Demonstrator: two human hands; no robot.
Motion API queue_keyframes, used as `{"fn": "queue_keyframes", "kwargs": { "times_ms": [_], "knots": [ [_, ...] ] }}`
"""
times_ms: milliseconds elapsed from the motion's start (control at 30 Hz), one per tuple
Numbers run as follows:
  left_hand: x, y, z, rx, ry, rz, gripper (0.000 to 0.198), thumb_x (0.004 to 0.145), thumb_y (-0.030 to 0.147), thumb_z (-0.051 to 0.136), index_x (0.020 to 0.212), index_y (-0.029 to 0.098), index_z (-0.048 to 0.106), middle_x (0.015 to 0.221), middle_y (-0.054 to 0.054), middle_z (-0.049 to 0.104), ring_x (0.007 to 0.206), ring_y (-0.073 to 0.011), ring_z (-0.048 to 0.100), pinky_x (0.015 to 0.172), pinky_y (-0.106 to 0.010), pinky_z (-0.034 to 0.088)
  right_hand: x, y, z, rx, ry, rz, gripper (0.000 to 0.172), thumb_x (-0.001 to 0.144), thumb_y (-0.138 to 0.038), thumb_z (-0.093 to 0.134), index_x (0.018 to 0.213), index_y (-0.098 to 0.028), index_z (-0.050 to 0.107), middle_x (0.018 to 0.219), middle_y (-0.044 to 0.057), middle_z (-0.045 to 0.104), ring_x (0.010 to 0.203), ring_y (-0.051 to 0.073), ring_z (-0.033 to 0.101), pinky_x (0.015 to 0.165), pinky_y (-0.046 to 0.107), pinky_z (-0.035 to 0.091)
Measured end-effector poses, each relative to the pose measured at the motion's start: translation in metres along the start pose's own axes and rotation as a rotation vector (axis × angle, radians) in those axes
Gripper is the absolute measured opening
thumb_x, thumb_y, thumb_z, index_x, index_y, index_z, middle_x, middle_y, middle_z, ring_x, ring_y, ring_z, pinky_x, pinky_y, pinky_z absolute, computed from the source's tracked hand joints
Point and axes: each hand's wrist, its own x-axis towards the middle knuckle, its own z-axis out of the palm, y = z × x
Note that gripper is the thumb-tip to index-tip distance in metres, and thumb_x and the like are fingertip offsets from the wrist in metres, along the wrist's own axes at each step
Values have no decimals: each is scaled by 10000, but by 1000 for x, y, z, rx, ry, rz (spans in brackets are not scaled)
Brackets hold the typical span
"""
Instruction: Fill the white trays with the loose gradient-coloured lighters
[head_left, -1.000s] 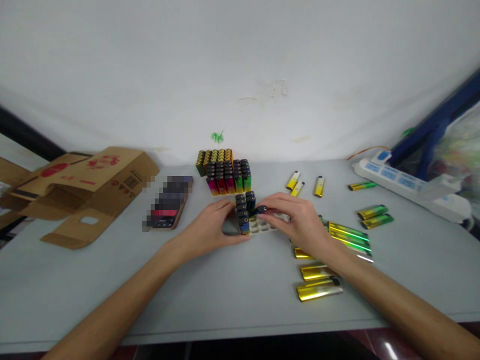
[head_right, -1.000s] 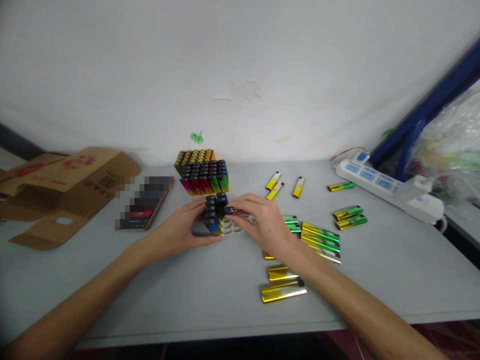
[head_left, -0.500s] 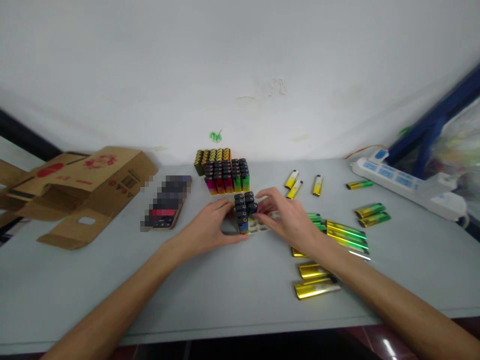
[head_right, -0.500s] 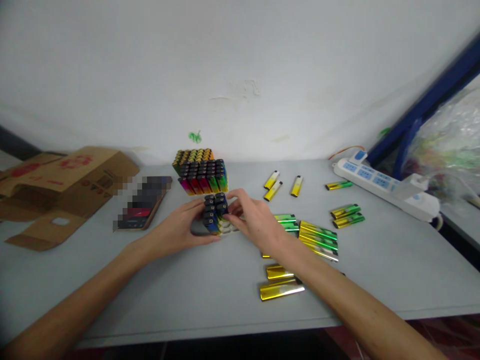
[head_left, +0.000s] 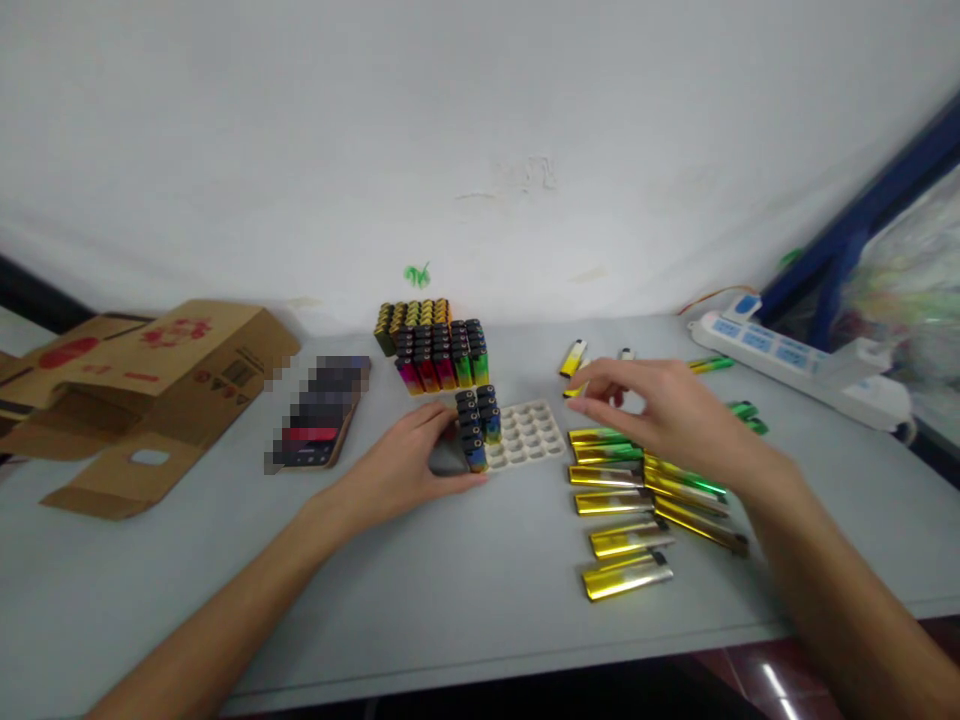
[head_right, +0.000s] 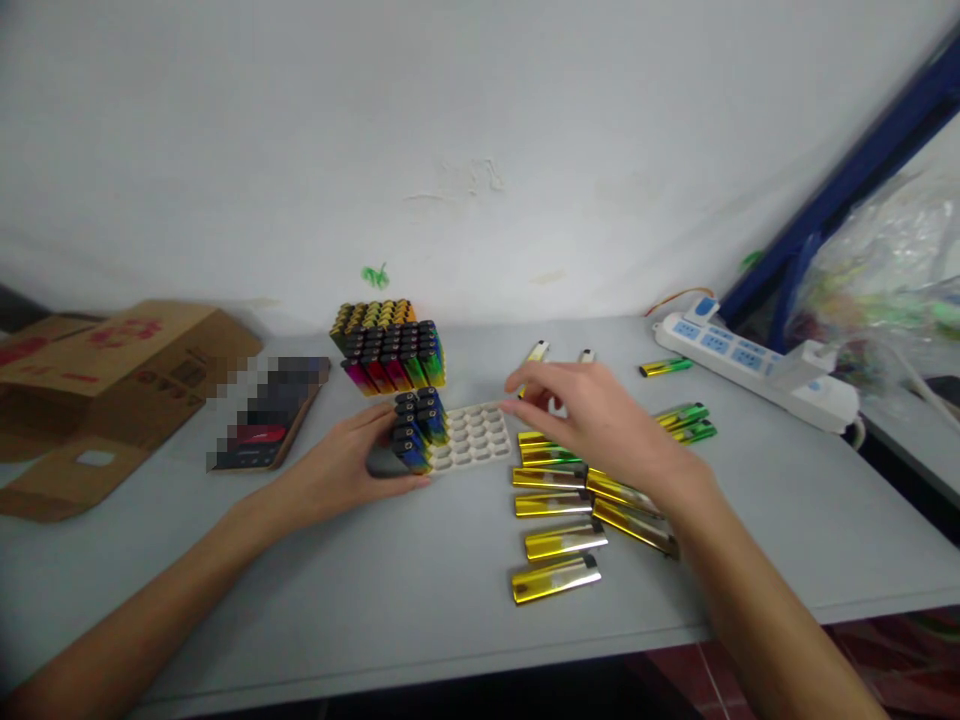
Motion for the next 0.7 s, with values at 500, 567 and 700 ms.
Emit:
{"fn": "queue_keyframes", "kwargs": {
  "times_ms": [500,567,700],
  "knots": [
    [0,-12,-5,0,58,-1,516,824,660,823,1116,244,737,1165,-128,771,1064,-368,749,989,-527,646,-152,18,13,-312,91,-26,585,1044,-488,697,1599,-359,565,1654,143,566,1518,389,561,1209,599,538],
    [0,-14,-4,5,60,4,540,829,665,825,1136,229,744,1188,-133,771,1093,-371,748,989,-527,648,-153,5,30,-391,7,-78,737,1046,-523,679,1720,-374,421,1776,112,447,1635,425,411,1262,677,464],
    [0,-15,-6,11,62,-6,523,809,654,846,1096,228,750,1148,-130,778,1045,-363,756,933,-508,663,-140,-3,51,-493,-87,-75,820,1064,-592,625,1782,-377,293,1832,71,344,1708,462,223,1285,787,351]
  ]
}}
